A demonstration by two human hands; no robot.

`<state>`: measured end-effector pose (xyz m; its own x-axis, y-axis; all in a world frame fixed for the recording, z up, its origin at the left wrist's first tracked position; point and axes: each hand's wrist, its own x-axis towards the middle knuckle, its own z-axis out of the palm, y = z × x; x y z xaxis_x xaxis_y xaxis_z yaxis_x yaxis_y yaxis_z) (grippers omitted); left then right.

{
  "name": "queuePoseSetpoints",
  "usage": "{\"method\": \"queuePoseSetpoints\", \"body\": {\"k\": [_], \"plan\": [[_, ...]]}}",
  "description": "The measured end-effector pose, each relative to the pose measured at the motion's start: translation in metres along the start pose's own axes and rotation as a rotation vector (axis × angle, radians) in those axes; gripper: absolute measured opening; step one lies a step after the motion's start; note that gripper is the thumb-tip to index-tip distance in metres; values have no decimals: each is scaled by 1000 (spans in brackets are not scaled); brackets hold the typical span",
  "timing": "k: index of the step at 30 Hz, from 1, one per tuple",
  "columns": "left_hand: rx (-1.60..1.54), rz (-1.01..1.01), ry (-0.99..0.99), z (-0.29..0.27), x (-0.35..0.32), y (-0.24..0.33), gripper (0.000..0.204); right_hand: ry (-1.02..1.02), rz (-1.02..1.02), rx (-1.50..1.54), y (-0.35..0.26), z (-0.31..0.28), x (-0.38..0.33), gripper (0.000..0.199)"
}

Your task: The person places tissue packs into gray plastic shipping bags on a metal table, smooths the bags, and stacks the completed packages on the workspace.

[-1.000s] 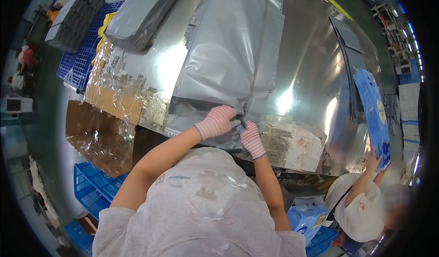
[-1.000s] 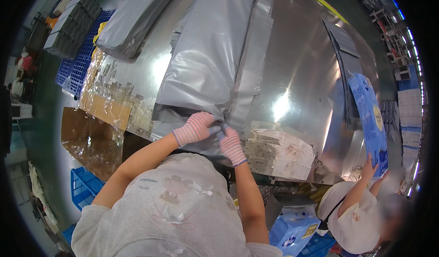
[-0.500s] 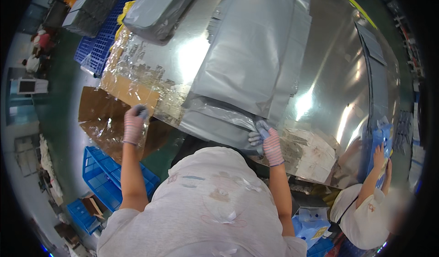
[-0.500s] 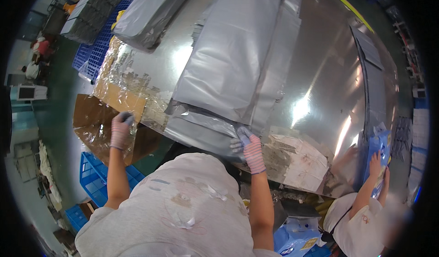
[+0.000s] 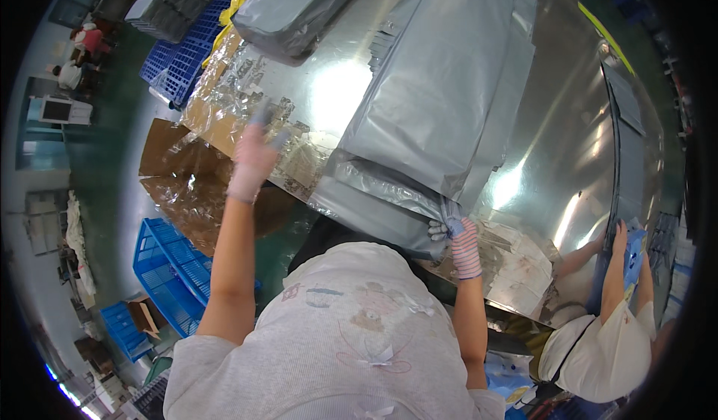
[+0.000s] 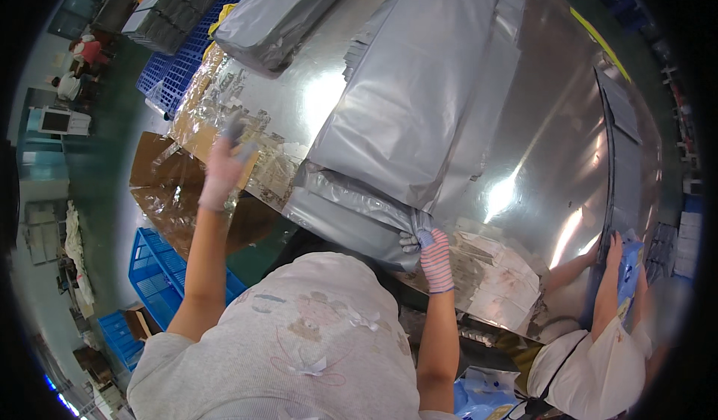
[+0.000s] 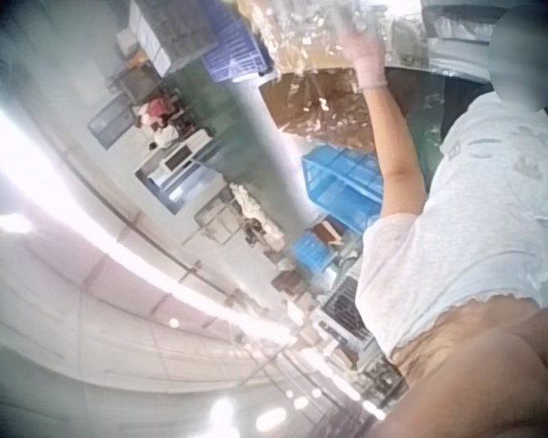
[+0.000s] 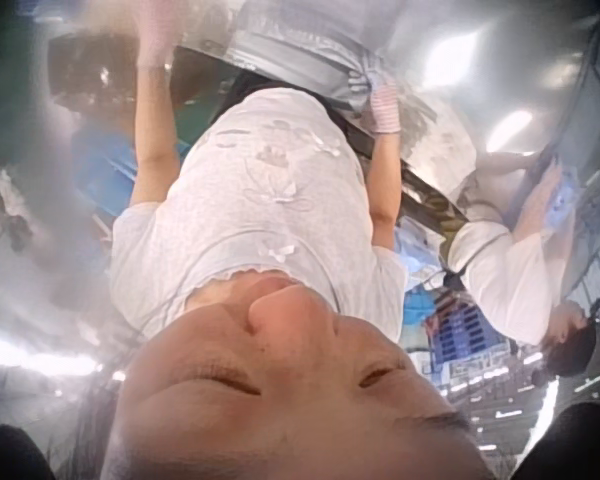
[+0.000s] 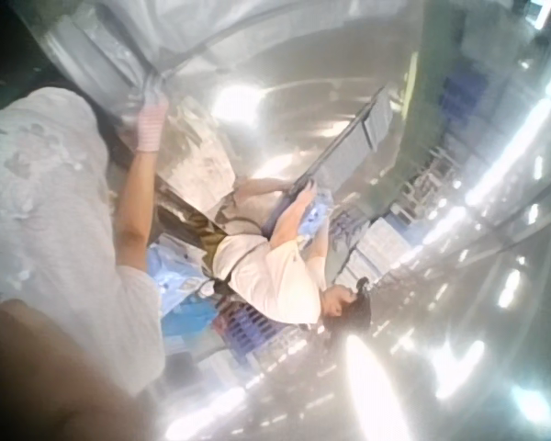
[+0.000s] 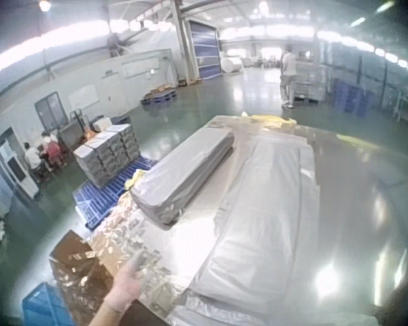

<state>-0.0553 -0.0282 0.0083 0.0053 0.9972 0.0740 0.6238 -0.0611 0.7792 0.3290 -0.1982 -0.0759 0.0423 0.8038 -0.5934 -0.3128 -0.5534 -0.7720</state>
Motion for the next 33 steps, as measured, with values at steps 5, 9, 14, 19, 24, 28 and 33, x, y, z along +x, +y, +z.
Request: {"method": "queuePoseSetpoints", "body": {"k": [5, 9, 14, 19, 24, 28, 33], "plan": [[473, 460, -410, 103, 36, 103, 85, 162, -239, -525, 36, -53, -15, 14], [710, 754, -477, 144, 25, 109, 90, 165, -209, -454, 72, -82, -17, 13], [659, 785, -429, 152, 24, 92, 85, 275, -9, 819, -62, 6, -2, 15], [276, 319, -257, 110, 27, 21, 77, -21, -177, 1144, -52, -24, 44, 12], [300, -534, 154, -15, 11, -133, 38, 184, -131, 1065, -66, -19, 41, 10], [689, -464, 259, -38, -27, -125, 27, 563, -229, 825, -69, -12, 56, 20], [256, -296, 184, 10, -55, -97, 12, 577, -552, -110, -68, 10, 66, 53]]}}
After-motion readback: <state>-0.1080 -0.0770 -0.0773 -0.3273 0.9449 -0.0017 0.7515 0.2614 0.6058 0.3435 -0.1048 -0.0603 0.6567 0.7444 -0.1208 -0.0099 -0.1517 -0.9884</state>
